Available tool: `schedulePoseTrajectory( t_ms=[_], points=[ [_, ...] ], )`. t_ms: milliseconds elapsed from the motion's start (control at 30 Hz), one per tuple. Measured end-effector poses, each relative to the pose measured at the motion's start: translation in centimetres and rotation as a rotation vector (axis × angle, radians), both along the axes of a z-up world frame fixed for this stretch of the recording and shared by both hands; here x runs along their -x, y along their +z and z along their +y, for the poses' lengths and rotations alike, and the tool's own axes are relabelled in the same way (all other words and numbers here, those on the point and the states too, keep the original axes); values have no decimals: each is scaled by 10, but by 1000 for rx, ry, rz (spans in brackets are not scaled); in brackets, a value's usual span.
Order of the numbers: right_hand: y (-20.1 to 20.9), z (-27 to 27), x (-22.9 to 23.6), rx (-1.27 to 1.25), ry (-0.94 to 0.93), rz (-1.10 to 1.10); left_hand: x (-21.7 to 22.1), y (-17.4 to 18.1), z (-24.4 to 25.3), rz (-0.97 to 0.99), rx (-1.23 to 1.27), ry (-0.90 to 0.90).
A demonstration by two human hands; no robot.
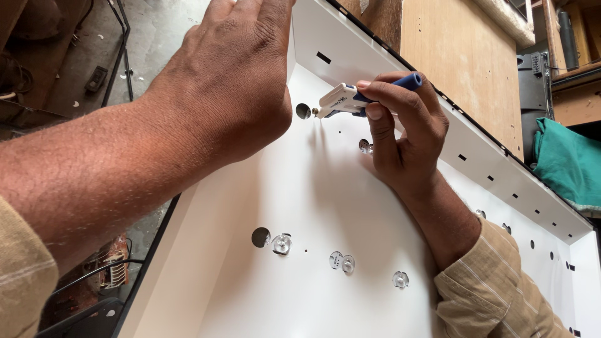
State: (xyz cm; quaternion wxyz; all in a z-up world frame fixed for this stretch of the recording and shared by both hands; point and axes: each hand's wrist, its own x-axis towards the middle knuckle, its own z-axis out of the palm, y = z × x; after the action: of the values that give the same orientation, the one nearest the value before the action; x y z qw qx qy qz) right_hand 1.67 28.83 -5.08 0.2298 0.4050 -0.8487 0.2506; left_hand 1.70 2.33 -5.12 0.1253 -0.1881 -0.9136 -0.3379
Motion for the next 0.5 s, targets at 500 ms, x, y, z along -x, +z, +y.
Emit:
schedulePoseTrajectory(
  t_ms=[500],
  points=[
    [2,1,-1,-7,1,7,0,1,0,-54,1,-8]
  ],
)
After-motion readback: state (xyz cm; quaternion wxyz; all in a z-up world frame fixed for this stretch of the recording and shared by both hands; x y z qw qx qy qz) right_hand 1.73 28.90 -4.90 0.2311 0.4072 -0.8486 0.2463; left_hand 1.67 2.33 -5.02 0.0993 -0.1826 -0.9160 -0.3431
